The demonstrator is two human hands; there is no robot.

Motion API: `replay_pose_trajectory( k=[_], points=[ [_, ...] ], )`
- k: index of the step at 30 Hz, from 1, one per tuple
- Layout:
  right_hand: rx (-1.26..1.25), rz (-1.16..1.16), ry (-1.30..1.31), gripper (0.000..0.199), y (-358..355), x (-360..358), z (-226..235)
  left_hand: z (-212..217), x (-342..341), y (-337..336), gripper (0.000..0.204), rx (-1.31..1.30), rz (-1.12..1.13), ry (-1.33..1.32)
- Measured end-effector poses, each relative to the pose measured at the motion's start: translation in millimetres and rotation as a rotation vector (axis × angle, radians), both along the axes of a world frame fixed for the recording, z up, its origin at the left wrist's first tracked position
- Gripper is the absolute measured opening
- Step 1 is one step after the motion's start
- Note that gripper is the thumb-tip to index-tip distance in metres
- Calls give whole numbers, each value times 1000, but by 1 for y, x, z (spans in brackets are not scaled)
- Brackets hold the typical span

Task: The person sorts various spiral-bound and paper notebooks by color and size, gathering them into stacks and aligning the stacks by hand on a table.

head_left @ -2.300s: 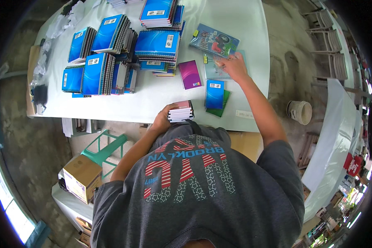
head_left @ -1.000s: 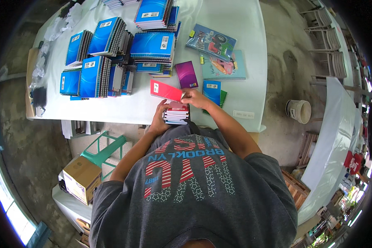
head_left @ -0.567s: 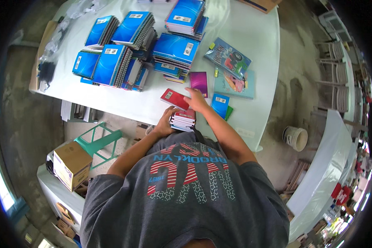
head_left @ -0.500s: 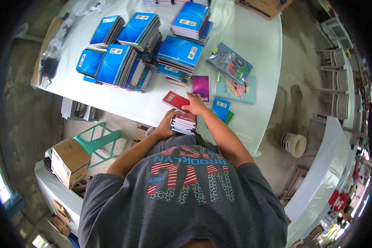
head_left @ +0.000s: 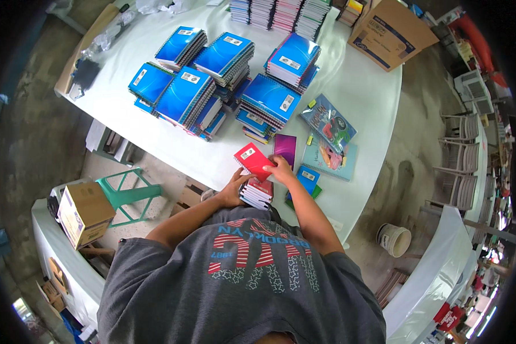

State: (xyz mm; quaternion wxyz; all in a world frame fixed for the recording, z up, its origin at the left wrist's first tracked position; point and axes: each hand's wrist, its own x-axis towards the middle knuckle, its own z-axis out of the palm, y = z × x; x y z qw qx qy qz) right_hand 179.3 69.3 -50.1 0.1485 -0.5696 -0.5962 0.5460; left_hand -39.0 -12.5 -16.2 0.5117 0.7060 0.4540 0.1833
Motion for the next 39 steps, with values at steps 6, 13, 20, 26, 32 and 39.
replay_pose_trajectory(
  k=[6, 13, 20, 26, 32, 39],
  points=[
    [-287, -224, 618, 30, -18, 31, 1, 20, 3, 6, 101, -17, -25, 23],
    [-322, -80, 616, 34, -14, 34, 11, 25, 2, 16, 89, 169, -174, 123],
    [72, 7, 410, 59, -8, 21, -15, 21, 2, 15, 65, 175, -216, 97],
    [183, -119, 251, 73, -13, 22, -12, 17, 7, 19, 65, 157, -287, 184],
    [-129, -56, 520, 88, 8, 21, -20, 23, 14, 23, 67, 197, -343, 177],
    [-5, -22, 356, 39, 15, 21, -3, 19, 14, 21, 61, 170, -290, 219]
  ],
)
